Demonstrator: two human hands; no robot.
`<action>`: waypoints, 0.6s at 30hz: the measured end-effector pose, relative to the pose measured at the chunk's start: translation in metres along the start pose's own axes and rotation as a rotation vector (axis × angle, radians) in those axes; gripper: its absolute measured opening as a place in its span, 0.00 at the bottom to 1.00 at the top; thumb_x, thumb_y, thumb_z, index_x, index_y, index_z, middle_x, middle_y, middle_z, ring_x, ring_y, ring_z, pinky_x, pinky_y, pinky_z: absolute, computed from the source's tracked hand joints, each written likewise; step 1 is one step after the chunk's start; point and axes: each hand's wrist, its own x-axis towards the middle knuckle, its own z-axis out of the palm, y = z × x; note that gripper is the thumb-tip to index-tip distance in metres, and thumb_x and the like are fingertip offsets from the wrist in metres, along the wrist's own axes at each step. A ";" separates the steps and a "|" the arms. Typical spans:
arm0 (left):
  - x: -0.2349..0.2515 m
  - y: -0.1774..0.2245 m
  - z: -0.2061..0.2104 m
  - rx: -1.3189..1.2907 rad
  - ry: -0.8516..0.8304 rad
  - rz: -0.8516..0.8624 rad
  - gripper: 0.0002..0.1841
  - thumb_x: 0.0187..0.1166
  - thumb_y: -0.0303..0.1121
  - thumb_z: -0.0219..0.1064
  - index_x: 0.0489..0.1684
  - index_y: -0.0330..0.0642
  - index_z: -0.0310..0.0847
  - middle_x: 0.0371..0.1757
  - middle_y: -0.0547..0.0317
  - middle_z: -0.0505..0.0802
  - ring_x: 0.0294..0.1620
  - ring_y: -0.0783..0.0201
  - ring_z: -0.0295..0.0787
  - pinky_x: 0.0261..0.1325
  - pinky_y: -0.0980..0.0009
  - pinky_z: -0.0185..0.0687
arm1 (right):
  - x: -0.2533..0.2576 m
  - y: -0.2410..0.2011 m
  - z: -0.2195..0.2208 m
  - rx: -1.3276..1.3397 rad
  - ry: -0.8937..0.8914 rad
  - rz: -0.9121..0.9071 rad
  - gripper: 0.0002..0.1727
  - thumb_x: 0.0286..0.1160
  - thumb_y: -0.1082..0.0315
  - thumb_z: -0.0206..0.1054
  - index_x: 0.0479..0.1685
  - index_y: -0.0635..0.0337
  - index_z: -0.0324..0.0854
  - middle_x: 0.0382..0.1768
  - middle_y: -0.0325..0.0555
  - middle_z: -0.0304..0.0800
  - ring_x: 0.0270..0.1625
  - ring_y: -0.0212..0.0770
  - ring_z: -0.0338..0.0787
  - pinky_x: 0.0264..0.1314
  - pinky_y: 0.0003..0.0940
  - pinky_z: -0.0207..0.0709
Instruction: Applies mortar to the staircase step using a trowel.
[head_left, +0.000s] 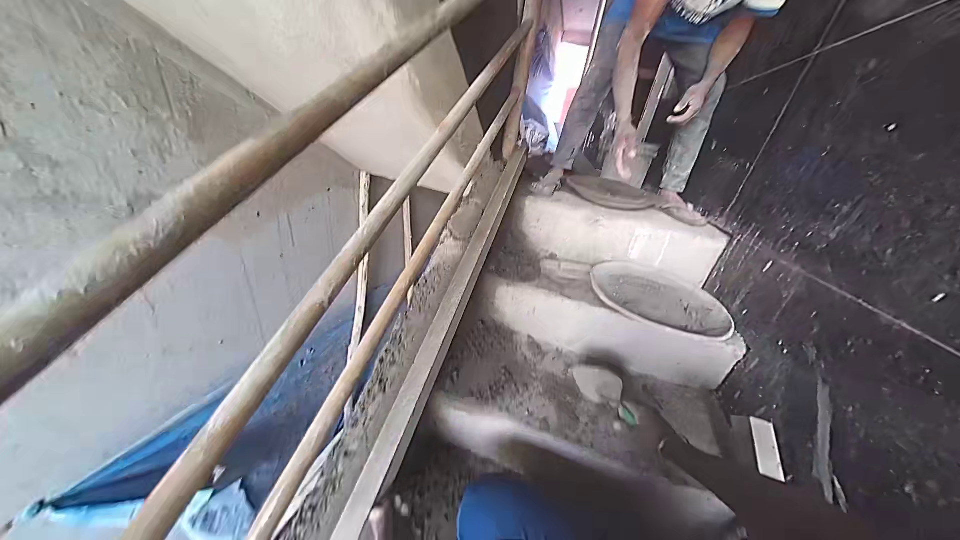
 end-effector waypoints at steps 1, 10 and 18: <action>-0.003 -0.001 -0.003 -0.004 0.042 0.013 0.15 0.90 0.39 0.59 0.60 0.35 0.73 0.37 0.62 0.91 0.36 0.69 0.91 0.41 0.69 0.90 | -0.011 -0.026 -0.012 0.070 0.081 -0.030 0.33 0.80 0.43 0.69 0.74 0.59 0.80 0.63 0.61 0.89 0.67 0.58 0.88 0.75 0.60 0.77; 0.000 0.002 0.011 -0.034 0.164 -0.009 0.14 0.86 0.32 0.66 0.59 0.32 0.73 0.39 0.53 0.91 0.37 0.63 0.92 0.40 0.66 0.91 | 0.049 -0.183 -0.309 0.248 0.482 -0.017 0.31 0.94 0.46 0.47 0.78 0.63 0.69 0.52 0.67 0.85 0.45 0.61 0.88 0.51 0.61 0.81; 0.004 0.000 0.014 -0.099 0.156 -0.018 0.12 0.84 0.30 0.67 0.56 0.33 0.74 0.35 0.53 0.93 0.33 0.63 0.93 0.34 0.67 0.91 | 0.005 -0.140 -0.057 -0.114 -0.026 -0.210 0.26 0.92 0.55 0.55 0.79 0.62 0.71 0.63 0.66 0.87 0.67 0.62 0.88 0.73 0.63 0.76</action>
